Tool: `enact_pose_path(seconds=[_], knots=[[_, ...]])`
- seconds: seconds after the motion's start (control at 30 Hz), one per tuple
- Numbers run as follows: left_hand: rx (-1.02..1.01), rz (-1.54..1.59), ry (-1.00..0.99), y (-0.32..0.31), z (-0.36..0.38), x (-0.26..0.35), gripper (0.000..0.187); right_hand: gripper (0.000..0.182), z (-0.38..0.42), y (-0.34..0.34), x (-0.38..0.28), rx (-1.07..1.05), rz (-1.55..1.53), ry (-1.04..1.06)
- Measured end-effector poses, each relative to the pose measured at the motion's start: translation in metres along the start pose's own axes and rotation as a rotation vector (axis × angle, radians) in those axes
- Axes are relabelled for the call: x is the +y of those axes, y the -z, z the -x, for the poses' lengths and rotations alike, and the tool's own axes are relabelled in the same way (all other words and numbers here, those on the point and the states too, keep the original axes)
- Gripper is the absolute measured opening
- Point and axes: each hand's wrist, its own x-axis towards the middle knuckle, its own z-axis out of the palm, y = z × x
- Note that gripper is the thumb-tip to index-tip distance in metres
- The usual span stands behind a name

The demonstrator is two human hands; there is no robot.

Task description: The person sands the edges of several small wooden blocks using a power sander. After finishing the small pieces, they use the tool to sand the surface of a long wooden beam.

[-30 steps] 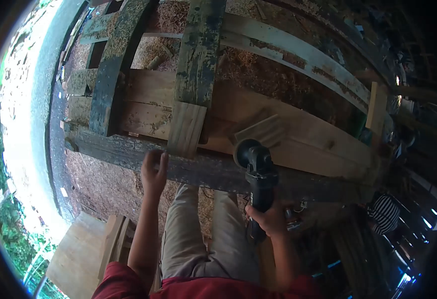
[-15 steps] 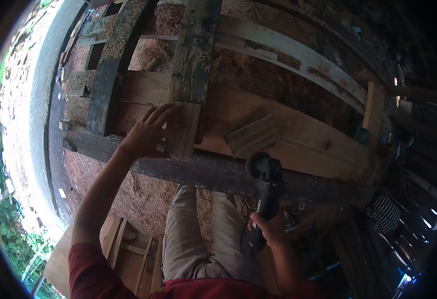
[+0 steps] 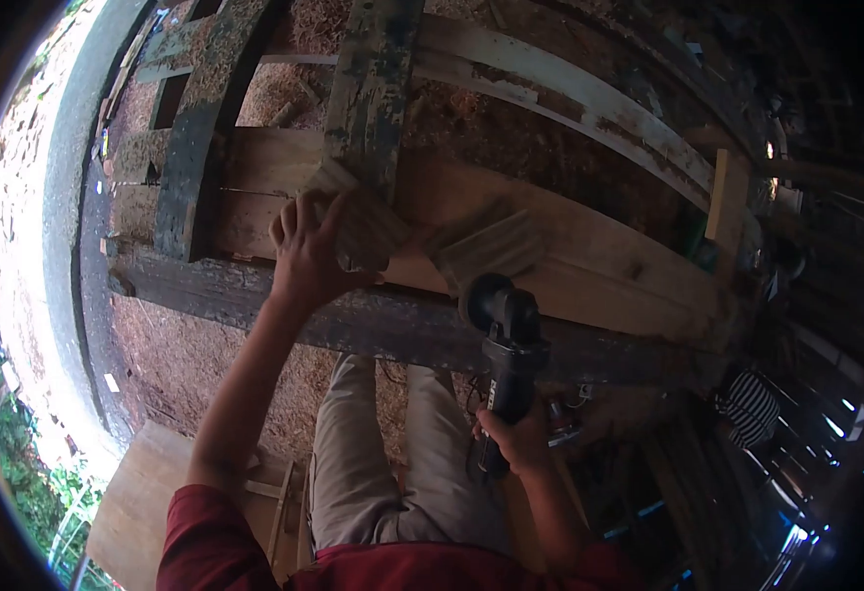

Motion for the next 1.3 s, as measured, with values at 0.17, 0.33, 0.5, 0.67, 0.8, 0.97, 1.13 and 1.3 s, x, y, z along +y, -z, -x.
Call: enact_pose_path(seconds=[0.17, 0.33, 0.5, 0.67, 0.8, 0.97, 1.13, 1.3], knots=[[-0.041, 0.005, -0.372, 0.028, -0.038, -0.050, 0.128, 0.024, -0.003, -0.017, -0.005, -0.021, 0.088, -0.008], [-0.058, 0.070, -0.434, 0.025, -0.048, -0.075, 0.112, 0.035, -0.004, -0.032, 0.004, -0.047, -0.002, 0.019], [0.103, 0.174, -0.147, 0.012, -0.001, -0.049, 0.105, 0.035, -0.009, -0.040, -0.004, -0.110, 0.045, 0.042], [0.359, 0.619, 0.225, -0.047, 0.042, -0.053, 0.078, 0.025, -0.022, -0.053, -0.016, -0.088, 0.310, 0.082], [0.177, 1.450, 0.608, -0.056, 0.038, -0.061, 0.044, 0.025, -0.046, -0.080, -0.016, -0.041, 0.476, 0.284], [0.120, 1.510, 0.669, -0.050, 0.028, -0.066, 0.033, 0.023, -0.070, -0.109, -0.021, -0.037, 0.553, 0.344], [0.083, 1.347, 0.562, -0.050, 0.024, -0.067, 0.026, 0.033, -0.082, -0.117, -0.016, 0.002, 0.528, 0.217], [0.087, 1.372, 0.562, -0.052, 0.025, -0.069, 0.024, 0.035, -0.082, -0.128, -0.027, 0.003, 0.524, 0.121]])
